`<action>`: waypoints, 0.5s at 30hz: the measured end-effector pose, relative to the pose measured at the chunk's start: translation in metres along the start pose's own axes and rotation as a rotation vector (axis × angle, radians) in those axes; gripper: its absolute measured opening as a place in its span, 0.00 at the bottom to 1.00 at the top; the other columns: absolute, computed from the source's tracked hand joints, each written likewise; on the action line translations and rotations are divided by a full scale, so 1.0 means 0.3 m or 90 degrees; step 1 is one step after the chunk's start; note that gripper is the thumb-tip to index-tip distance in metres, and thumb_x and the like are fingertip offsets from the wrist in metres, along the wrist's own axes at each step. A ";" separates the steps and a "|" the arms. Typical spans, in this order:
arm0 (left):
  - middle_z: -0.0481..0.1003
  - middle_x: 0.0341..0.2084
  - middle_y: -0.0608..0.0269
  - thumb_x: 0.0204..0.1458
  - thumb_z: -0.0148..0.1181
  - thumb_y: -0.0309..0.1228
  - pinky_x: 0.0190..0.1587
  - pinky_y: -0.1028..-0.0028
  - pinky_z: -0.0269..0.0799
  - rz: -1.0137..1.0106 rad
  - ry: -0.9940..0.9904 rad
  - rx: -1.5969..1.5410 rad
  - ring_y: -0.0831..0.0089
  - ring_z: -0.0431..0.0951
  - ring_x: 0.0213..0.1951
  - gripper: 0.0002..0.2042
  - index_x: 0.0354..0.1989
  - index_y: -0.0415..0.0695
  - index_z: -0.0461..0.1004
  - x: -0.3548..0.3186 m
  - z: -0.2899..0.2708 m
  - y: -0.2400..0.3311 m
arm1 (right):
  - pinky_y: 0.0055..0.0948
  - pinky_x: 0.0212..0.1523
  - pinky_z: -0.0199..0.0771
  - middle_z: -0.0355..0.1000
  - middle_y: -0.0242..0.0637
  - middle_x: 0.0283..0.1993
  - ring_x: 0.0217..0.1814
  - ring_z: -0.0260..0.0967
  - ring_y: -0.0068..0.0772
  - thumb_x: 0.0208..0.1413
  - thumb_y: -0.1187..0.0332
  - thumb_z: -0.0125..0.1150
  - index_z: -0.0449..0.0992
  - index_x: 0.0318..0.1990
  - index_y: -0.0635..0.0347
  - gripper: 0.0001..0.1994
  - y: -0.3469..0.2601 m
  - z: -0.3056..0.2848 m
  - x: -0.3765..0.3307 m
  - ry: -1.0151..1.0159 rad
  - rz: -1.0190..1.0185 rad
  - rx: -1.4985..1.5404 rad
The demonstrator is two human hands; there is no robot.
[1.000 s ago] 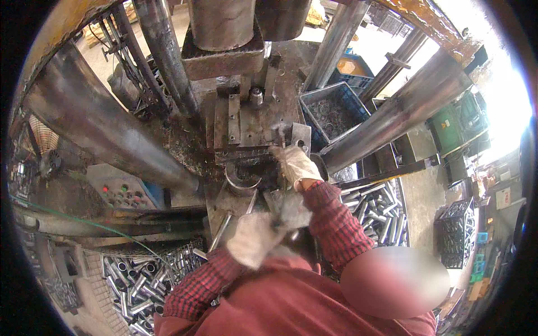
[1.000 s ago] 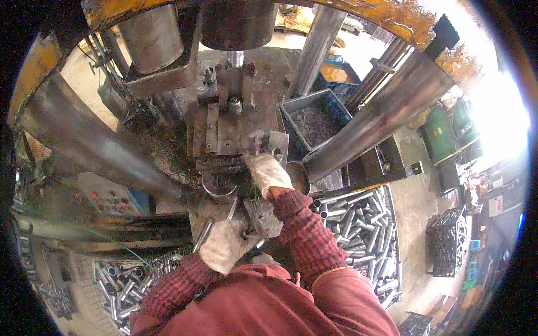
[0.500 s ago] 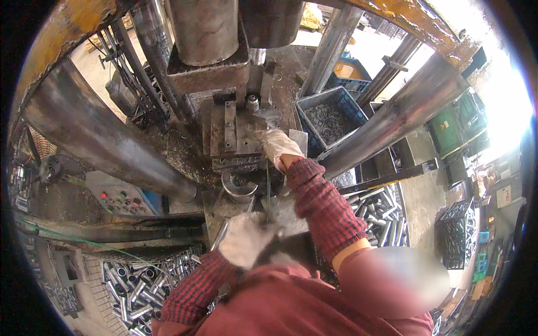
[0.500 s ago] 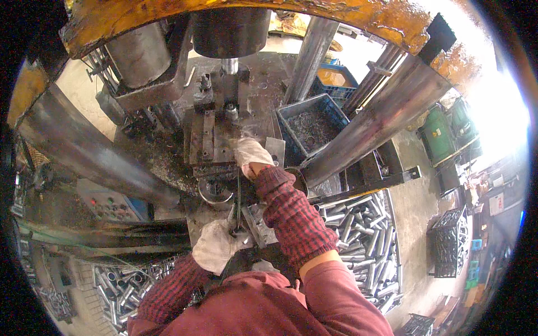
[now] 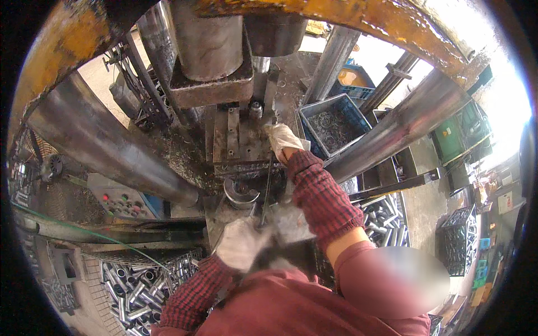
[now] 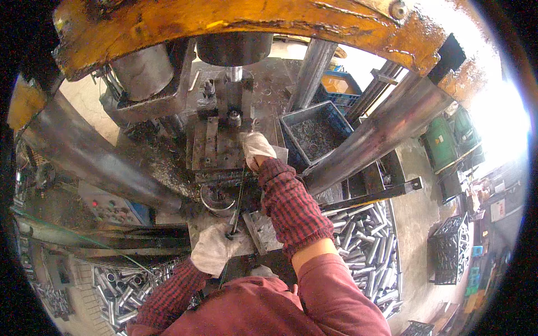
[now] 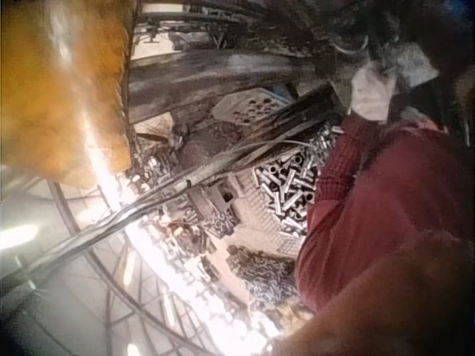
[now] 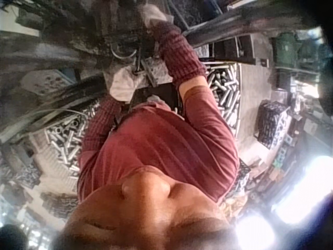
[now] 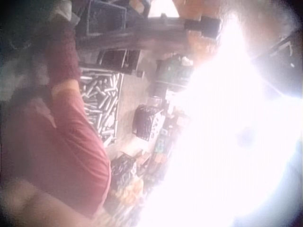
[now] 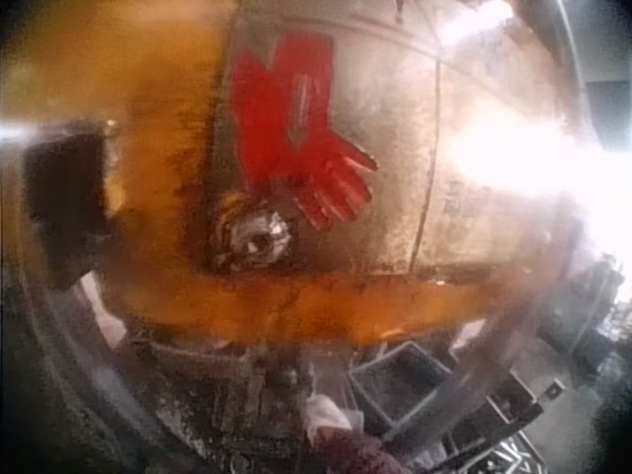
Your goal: The person operates a hydraulic press in a workshop, repeatedly placing metal rods into the press, activating the cycle, and removing the formed parts. The person uses gloved hands to handle the rods and the press controls.
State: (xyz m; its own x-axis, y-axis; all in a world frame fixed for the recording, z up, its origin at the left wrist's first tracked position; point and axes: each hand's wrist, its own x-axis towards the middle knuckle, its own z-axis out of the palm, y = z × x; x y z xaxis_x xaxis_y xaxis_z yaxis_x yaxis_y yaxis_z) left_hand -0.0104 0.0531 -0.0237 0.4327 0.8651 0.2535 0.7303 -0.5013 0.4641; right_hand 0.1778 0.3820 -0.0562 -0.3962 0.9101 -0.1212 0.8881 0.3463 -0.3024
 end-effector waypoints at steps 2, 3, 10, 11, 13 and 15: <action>0.75 0.34 0.49 0.62 0.60 0.36 0.30 0.58 0.71 -0.039 0.009 -0.042 0.52 0.78 0.33 0.22 0.66 0.51 0.76 0.022 -0.013 0.023 | 0.43 0.54 0.83 0.84 0.50 0.51 0.56 0.84 0.50 0.71 0.67 0.56 0.83 0.54 0.59 0.12 0.021 0.030 0.027 0.004 0.044 0.157; 0.77 0.34 0.47 0.62 0.63 0.39 0.33 0.57 0.73 -0.083 0.007 -0.073 0.50 0.80 0.34 0.20 0.61 0.48 0.78 0.034 -0.024 0.036 | 0.43 0.53 0.83 0.84 0.51 0.51 0.56 0.84 0.50 0.73 0.66 0.55 0.83 0.54 0.60 0.12 0.032 0.046 0.043 0.007 0.065 0.235; 0.86 0.32 0.43 0.60 0.75 0.48 0.43 0.54 0.82 -0.219 -0.016 -0.148 0.43 0.88 0.37 0.21 0.41 0.38 0.87 0.088 -0.096 0.083 | 0.41 0.49 0.78 0.83 0.40 0.48 0.47 0.78 0.42 0.79 0.58 0.51 0.84 0.56 0.58 0.17 0.117 0.096 0.081 0.010 0.254 0.699; 0.86 0.32 0.43 0.60 0.75 0.48 0.42 0.54 0.82 -0.237 -0.030 -0.158 0.43 0.88 0.37 0.21 0.41 0.38 0.87 0.092 -0.099 0.084 | 0.41 0.49 0.77 0.82 0.40 0.48 0.46 0.76 0.41 0.79 0.58 0.50 0.83 0.56 0.58 0.17 0.144 0.106 0.068 0.027 0.205 0.698; 0.86 0.32 0.43 0.60 0.75 0.47 0.41 0.54 0.82 -0.287 -0.083 -0.197 0.44 0.88 0.37 0.20 0.41 0.39 0.87 0.099 -0.097 0.086 | 0.40 0.49 0.76 0.81 0.40 0.46 0.45 0.74 0.40 0.80 0.57 0.48 0.82 0.56 0.58 0.18 0.188 0.159 0.053 0.135 0.107 0.498; 0.86 0.32 0.43 0.59 0.75 0.46 0.41 0.54 0.82 -0.336 -0.105 -0.208 0.44 0.88 0.37 0.19 0.41 0.39 0.87 0.104 -0.089 0.092 | 0.40 0.50 0.75 0.79 0.39 0.45 0.43 0.71 0.39 0.81 0.56 0.46 0.82 0.56 0.58 0.19 0.235 0.218 0.052 0.361 -0.113 0.223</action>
State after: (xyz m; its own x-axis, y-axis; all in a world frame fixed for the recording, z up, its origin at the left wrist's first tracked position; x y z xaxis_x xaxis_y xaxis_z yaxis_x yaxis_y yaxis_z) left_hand 0.0092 0.0666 0.0196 0.1541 0.9673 -0.2015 0.6794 0.0443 0.7324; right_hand 0.2189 0.4058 -0.1411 -0.2607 0.8580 0.4426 0.6550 0.4939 -0.5718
